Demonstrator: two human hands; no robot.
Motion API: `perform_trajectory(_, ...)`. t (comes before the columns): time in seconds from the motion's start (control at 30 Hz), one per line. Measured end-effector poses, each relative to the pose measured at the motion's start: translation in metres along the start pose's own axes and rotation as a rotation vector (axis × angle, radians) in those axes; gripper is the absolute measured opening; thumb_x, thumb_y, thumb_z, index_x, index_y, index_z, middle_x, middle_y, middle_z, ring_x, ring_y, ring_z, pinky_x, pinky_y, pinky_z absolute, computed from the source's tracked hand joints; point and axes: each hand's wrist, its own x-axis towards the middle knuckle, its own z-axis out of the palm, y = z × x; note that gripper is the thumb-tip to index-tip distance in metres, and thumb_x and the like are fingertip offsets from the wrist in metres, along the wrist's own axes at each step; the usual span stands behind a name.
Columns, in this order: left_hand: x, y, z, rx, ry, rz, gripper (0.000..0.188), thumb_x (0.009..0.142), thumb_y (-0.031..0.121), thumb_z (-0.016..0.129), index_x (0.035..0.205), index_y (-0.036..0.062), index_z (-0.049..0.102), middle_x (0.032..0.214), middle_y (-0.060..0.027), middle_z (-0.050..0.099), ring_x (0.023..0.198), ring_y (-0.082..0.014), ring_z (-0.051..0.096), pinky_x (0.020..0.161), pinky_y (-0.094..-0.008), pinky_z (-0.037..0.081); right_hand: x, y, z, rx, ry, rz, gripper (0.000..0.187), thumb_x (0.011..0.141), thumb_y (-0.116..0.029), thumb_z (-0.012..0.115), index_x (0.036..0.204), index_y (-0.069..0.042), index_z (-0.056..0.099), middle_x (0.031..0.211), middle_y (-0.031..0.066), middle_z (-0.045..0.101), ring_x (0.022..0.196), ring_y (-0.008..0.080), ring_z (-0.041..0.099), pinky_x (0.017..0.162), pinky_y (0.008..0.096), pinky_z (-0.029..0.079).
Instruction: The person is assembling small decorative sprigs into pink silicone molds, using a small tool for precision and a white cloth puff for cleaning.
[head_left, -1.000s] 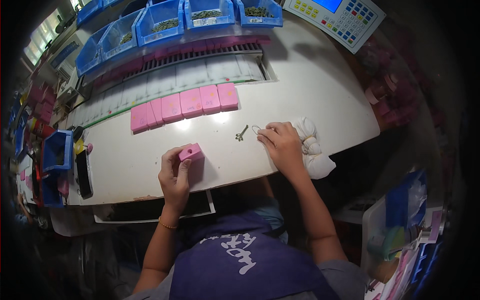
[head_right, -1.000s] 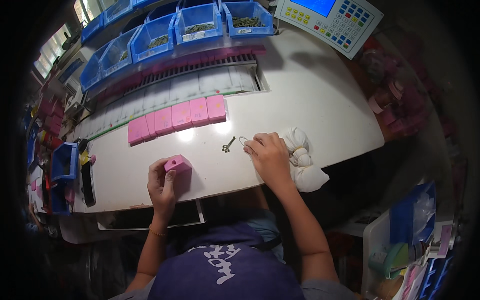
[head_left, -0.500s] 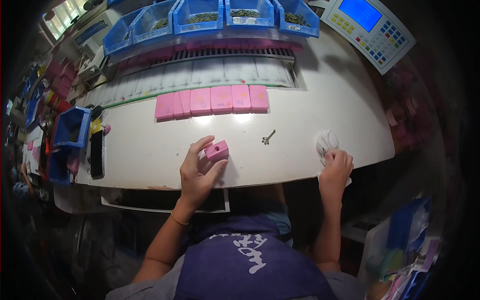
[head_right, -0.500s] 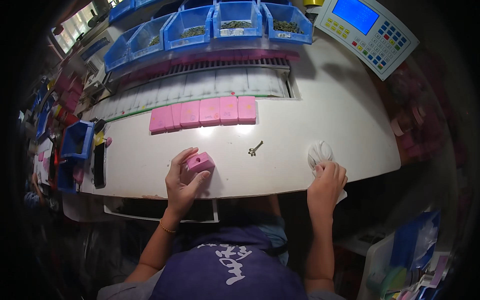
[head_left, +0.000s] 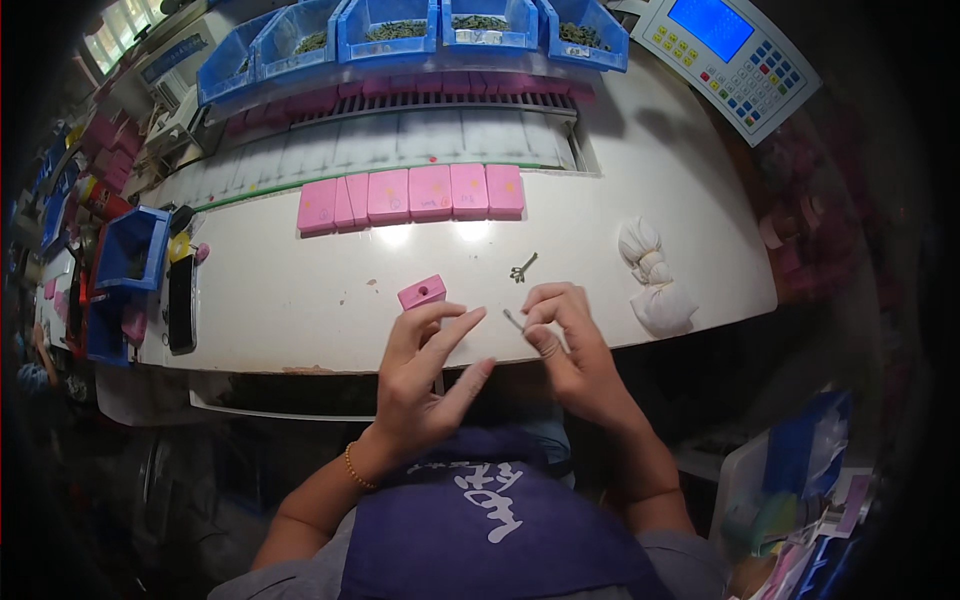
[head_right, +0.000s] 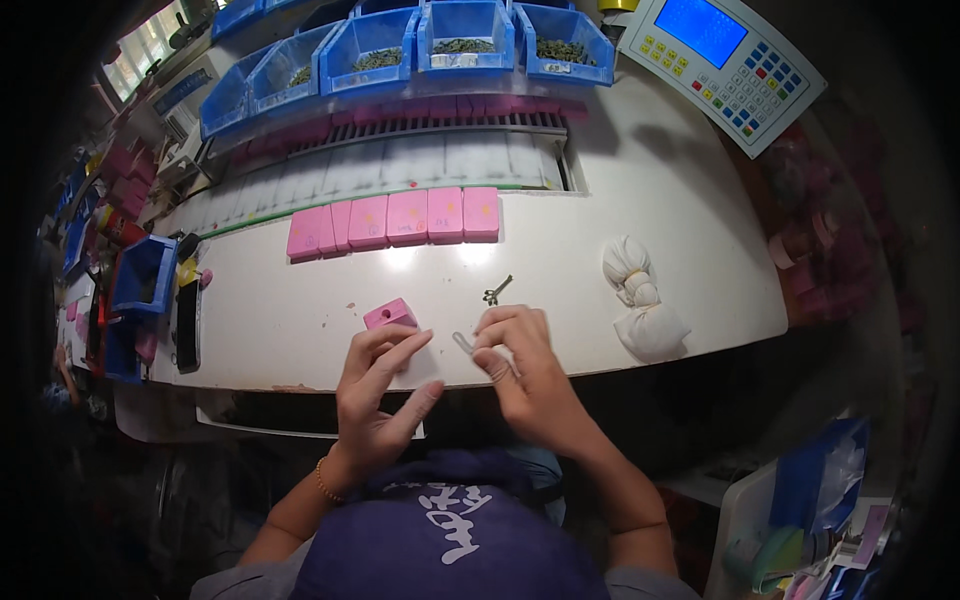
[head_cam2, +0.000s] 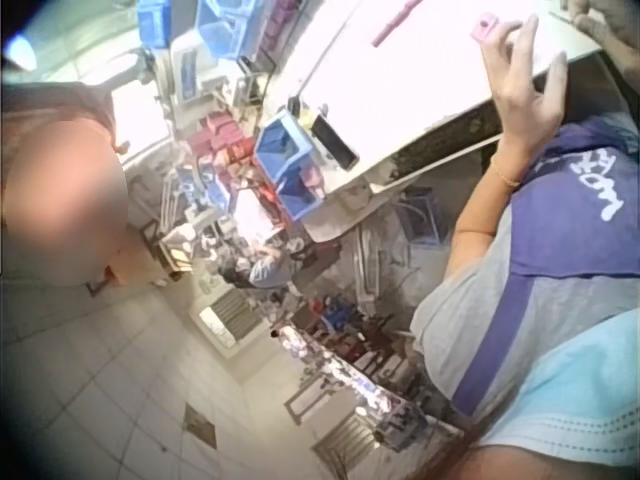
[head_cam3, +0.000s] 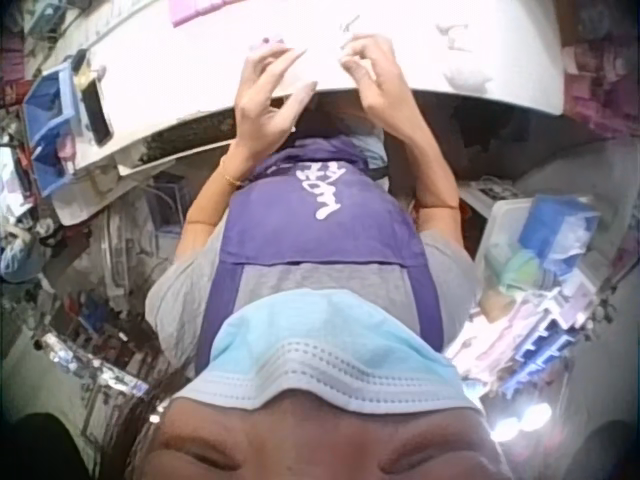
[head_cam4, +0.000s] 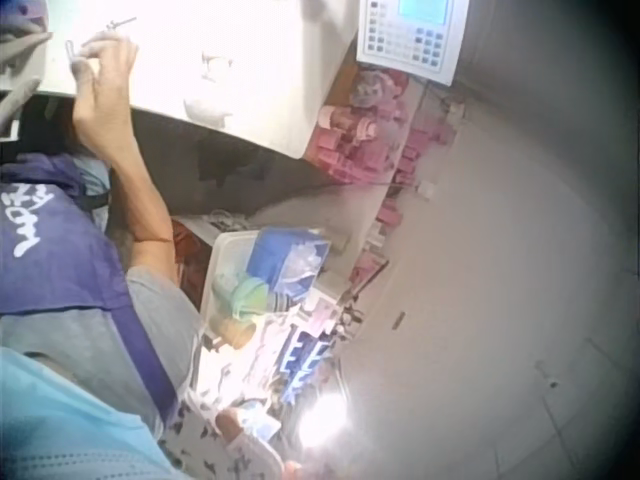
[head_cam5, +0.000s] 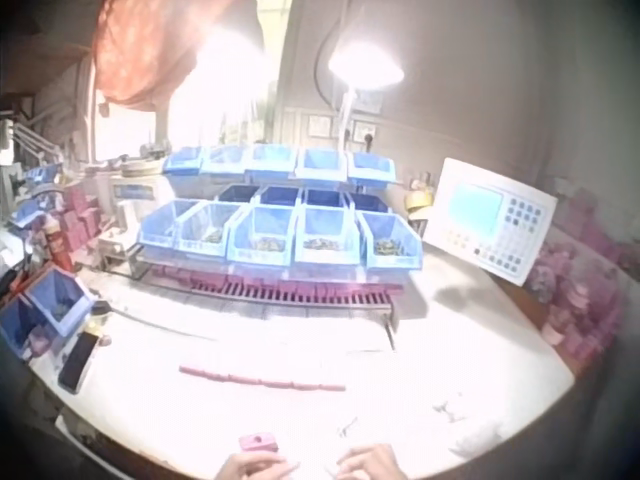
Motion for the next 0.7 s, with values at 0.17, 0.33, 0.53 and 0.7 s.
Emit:
perform_trajectory(0.17,0.007,0.002,0.007,-0.029,-0.026,-0.009,0.029,0.078,0.002,0.075,0.107,0.0036,0.07,0.114,-0.0106,0.054,0.078,-0.0183,0.052,0.071,-0.0304,0.046,-0.006,-0.012,0.009,0.213,-0.153,0.048,0.005,0.097,-0.009,0.057,0.097,-0.005,0.054,0.109,0.0108,0.053,0.108,0.0272,0.046,0.097,0.035,0.038)
perform_trajectory(0.33,0.001,-0.001,0.005,-0.117,0.107,-0.16,0.009,0.082,0.006,0.075,0.088,0.0017,0.069,0.096,-0.0053,0.053,0.076,-0.0125,0.048,0.067,-0.0268,0.042,-0.022,-0.021,0.008,0.348,-0.31,-0.113,0.004,0.096,-0.006,0.057,0.095,-0.004,0.053,0.11,0.0117,0.054,0.101,0.0259,0.052,0.094,0.0334,0.041)
perform_trajectory(0.53,-0.017,0.008,-0.016,-0.167,0.061,-0.191,0.018,0.075,0.006,0.083,0.089,0.0034,0.071,0.093,-0.0034,0.054,0.066,-0.0083,0.044,0.055,-0.0221,0.035,-0.034,-0.018,0.016,0.626,-0.552,0.289,0.018,0.1,-0.008,0.051,0.115,-0.003,0.059,0.084,0.0056,0.065,0.072,0.0116,0.057,0.073,0.0258,0.048)
perform_trajectory(0.7,-0.001,-0.009,-0.047,-0.137,-0.221,-0.256,0.051,0.064,-0.006,0.083,0.112,0.0043,0.067,0.107,-0.0031,0.053,0.061,-0.0027,0.041,0.054,-0.019,0.035,-0.024,-0.024,0.008,0.27,-0.357,-0.081,0.033,0.08,0.002,0.074,0.112,-0.009,0.074,0.075,0.0042,0.067,0.06,0.0132,0.058,0.061,0.0259,0.048)
